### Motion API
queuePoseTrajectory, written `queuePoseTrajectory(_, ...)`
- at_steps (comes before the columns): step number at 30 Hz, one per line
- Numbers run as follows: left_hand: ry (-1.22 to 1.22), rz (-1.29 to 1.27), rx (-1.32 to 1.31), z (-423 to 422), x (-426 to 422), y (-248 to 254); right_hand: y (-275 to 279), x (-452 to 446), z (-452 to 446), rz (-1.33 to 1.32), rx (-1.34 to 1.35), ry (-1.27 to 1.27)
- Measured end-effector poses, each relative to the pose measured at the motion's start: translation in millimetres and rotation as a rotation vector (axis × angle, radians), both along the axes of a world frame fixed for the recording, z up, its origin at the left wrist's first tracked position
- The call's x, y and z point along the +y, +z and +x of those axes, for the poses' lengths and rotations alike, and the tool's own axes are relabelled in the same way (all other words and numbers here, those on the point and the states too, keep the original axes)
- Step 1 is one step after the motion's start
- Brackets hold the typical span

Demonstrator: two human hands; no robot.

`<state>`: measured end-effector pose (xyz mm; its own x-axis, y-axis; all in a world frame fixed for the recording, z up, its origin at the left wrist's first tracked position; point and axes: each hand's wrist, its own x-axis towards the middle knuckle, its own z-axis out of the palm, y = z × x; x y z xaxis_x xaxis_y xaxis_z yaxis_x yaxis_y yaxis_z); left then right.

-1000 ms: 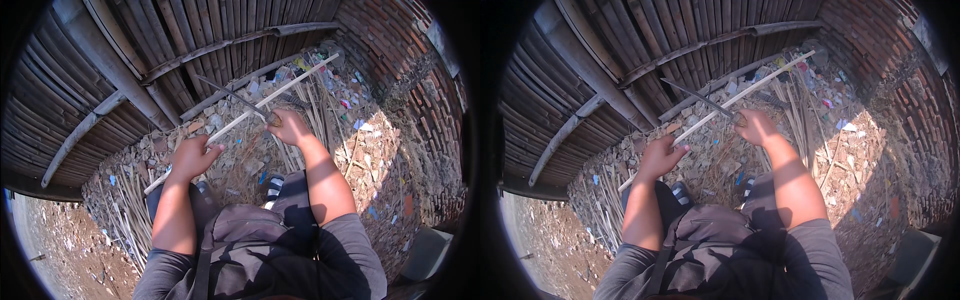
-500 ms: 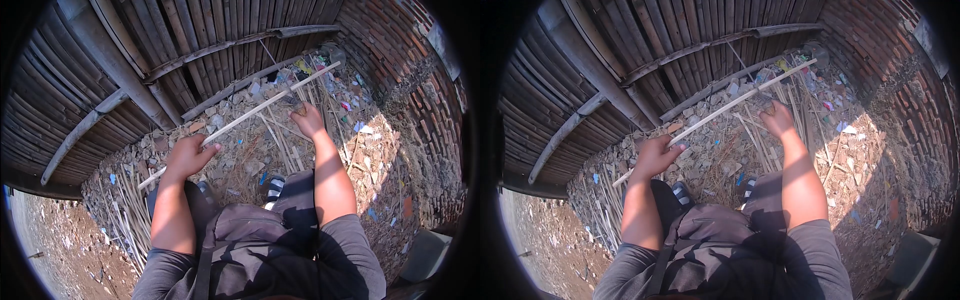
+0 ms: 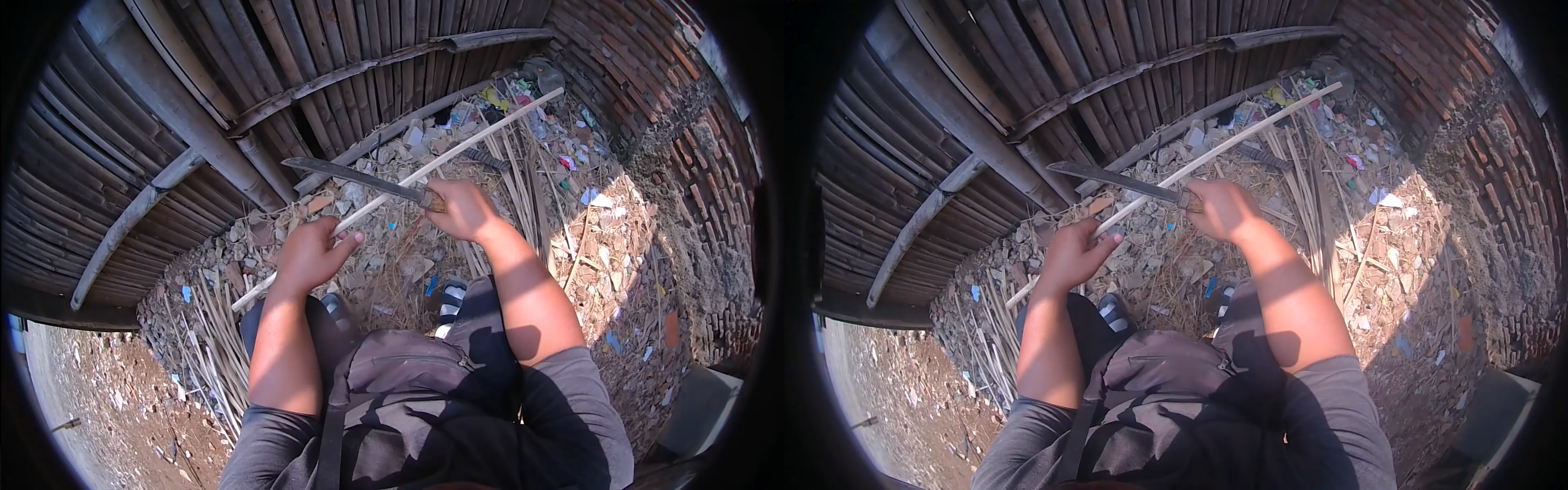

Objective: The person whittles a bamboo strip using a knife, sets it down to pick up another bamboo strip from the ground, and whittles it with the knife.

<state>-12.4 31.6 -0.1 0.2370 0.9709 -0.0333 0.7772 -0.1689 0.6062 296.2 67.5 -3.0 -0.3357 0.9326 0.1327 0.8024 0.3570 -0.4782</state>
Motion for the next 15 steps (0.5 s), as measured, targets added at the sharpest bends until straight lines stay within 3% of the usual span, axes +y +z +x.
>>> queuePoseTrajectory(3, -0.004, -0.014, -0.021, -1, 1, 0, -1, -4, -3, -0.007, -0.061, 0.021)
queuePoseTrajectory(6, 0.016, -0.071, -0.103, -8, 1, -4, -11, 6, 17, 0.072, 0.042, -0.044)
queuePoseTrajectory(12, 0.028, 0.008, -0.108, -20, 3, 2, -2, 19, 58, -0.025, 0.154, -0.431)
queuePoseTrajectory(15, 0.041, -0.032, -0.070, -12, 0, 6, -12, 22, 65, -0.031, 0.211, -0.427)
